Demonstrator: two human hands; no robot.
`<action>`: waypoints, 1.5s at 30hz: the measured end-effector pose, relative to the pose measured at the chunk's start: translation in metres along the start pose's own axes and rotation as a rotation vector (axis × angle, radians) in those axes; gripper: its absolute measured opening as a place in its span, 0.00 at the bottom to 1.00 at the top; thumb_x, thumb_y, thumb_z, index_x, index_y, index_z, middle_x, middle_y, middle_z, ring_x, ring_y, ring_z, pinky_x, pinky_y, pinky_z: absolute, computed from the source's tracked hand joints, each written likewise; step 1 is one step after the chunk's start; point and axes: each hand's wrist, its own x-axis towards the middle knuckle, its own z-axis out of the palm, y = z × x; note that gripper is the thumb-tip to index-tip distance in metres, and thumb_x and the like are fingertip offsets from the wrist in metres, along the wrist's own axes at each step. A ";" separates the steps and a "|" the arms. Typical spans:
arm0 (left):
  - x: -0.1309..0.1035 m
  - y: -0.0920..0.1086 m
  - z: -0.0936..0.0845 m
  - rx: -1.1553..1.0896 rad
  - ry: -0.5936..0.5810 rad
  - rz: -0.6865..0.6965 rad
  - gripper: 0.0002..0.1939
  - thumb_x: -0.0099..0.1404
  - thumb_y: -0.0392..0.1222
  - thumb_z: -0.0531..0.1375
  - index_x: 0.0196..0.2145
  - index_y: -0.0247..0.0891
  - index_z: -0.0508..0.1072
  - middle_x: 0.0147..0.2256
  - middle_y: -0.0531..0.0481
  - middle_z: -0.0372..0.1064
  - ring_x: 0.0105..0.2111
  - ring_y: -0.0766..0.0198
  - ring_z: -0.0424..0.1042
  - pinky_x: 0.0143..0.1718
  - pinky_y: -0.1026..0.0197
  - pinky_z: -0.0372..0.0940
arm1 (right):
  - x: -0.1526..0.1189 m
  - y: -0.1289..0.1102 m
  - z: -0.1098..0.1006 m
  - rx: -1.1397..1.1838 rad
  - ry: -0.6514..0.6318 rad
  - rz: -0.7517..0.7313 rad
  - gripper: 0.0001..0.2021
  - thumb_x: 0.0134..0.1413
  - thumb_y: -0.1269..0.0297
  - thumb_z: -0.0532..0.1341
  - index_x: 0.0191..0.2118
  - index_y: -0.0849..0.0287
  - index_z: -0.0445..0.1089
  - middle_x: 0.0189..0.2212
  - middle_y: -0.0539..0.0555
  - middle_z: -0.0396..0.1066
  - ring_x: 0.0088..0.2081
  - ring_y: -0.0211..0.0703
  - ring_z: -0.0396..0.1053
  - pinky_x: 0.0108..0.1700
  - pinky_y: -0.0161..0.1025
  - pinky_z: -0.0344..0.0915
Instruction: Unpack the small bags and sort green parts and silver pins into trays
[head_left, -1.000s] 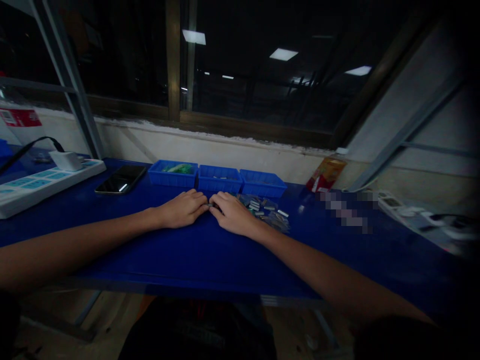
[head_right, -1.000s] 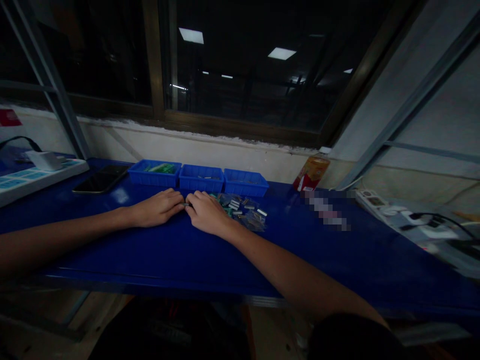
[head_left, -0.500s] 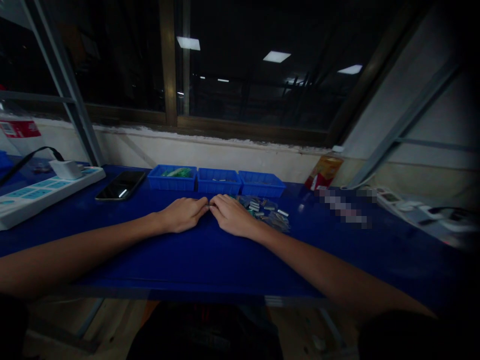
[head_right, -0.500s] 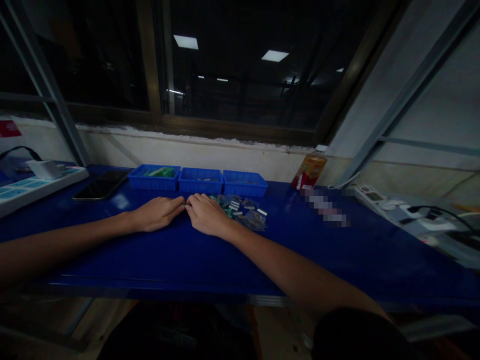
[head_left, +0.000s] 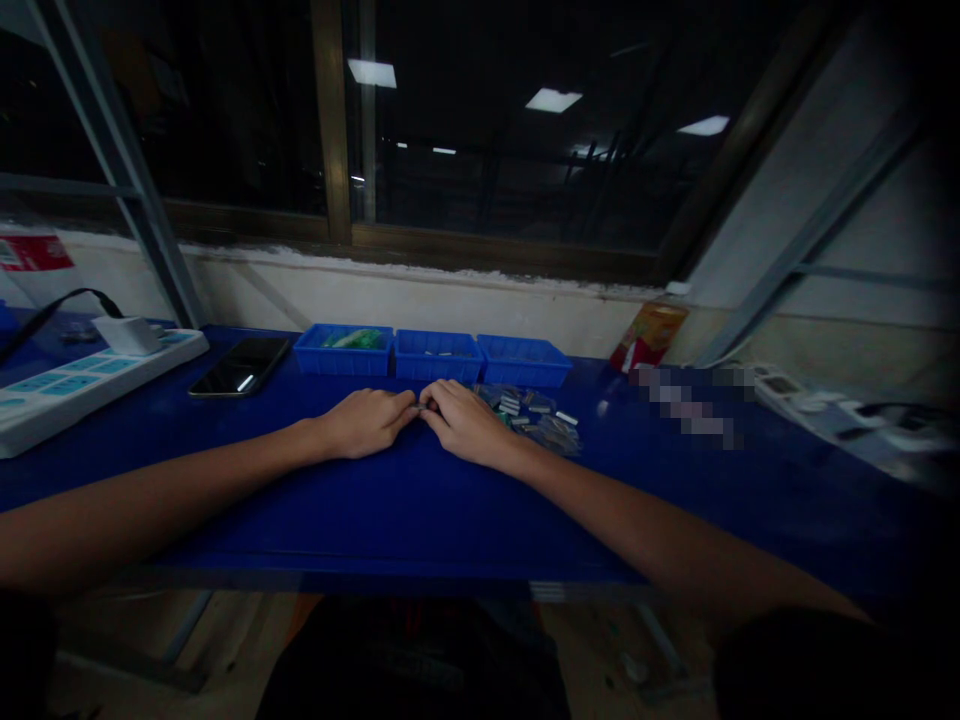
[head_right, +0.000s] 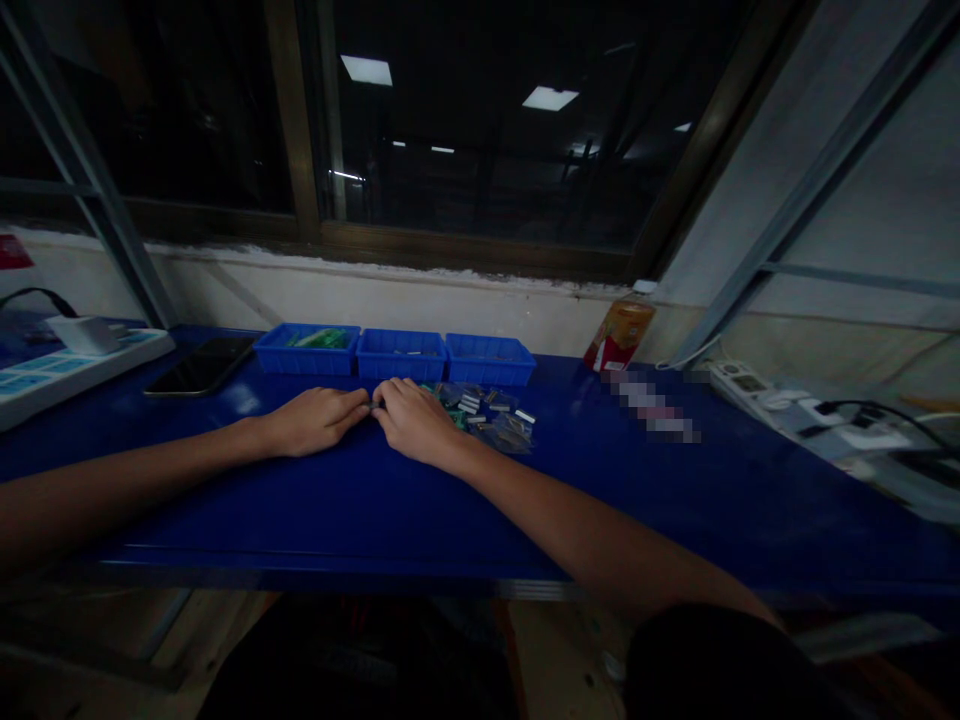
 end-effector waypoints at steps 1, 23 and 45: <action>0.000 0.000 0.000 -0.002 -0.001 0.001 0.19 0.69 0.48 0.38 0.38 0.36 0.64 0.29 0.45 0.70 0.29 0.55 0.71 0.30 0.56 0.62 | 0.000 0.000 0.000 -0.006 -0.001 0.001 0.03 0.56 0.68 0.53 0.36 0.60 0.61 0.32 0.53 0.64 0.36 0.40 0.59 0.39 0.37 0.55; 0.000 0.000 0.001 -0.016 0.008 -0.025 0.19 0.68 0.49 0.38 0.37 0.38 0.63 0.30 0.46 0.70 0.29 0.56 0.71 0.30 0.57 0.61 | 0.001 0.001 0.001 -0.016 0.005 -0.005 0.08 0.59 0.66 0.49 0.32 0.60 0.62 0.30 0.54 0.65 0.34 0.41 0.59 0.40 0.39 0.55; 0.002 -0.002 0.004 -0.013 0.017 -0.078 0.17 0.69 0.45 0.39 0.41 0.37 0.63 0.34 0.42 0.72 0.34 0.52 0.73 0.32 0.55 0.64 | 0.001 -0.002 0.001 -0.111 0.043 0.017 0.09 0.60 0.65 0.50 0.34 0.61 0.64 0.32 0.55 0.68 0.37 0.41 0.61 0.40 0.38 0.56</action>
